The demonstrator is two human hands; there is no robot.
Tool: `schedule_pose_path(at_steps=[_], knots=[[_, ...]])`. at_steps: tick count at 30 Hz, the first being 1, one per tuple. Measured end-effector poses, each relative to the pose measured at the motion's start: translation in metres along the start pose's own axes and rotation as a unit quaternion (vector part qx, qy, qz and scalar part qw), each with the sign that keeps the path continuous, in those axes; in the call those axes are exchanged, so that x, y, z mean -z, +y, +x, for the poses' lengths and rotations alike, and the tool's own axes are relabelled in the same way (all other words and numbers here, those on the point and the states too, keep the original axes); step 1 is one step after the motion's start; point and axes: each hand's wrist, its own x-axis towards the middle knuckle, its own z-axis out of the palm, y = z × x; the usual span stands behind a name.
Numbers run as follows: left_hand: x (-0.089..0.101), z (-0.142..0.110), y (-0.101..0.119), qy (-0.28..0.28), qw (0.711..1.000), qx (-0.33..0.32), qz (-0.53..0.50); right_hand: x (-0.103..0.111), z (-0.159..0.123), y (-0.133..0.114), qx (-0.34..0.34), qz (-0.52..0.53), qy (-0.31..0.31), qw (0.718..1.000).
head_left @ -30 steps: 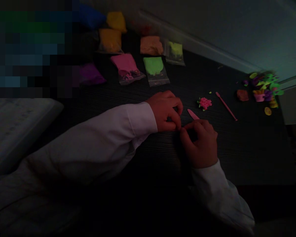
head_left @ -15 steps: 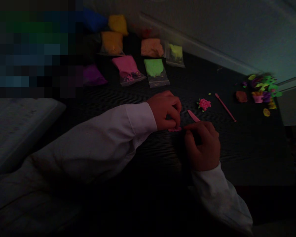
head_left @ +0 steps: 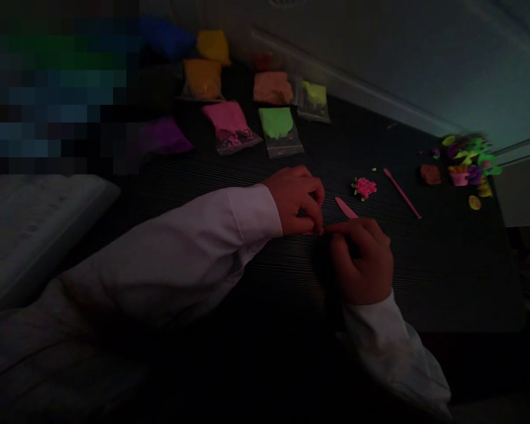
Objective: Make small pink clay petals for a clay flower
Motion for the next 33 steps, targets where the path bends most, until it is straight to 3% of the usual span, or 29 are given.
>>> schedule_pose_path(at_steps=[17, 20, 22, 24, 29, 33], knots=[[0.004, 0.0, 0.001, 0.006, 1.0, -0.006, -0.003, -0.001, 0.001, 0.0, 0.023, -0.005, -0.042, 0.999], [0.01, -0.001, -0.001, 0.052, 0.999, 0.002, 0.0, 0.001, 0.001, -0.001, 0.021, 0.024, -0.024, 0.999], [0.014, -0.002, -0.005, 0.123, 0.991, 0.053, 0.028, 0.002, 0.001, 0.0, 0.018, 0.044, -0.005, 0.999], [0.017, -0.004, -0.008, 0.139, 0.984, 0.079, 0.072, 0.002, 0.001, 0.0, 0.011, 0.059, 0.012, 0.998], [0.017, -0.006, -0.013, 0.03, 0.988, 0.078, 0.127, -0.001, 0.001, 0.002, -0.008, 0.089, 0.063, 0.994], [0.016, -0.007, -0.016, 0.025, 0.992, 0.066, 0.104, -0.002, 0.0, 0.002, -0.01, 0.115, 0.096, 0.989]])
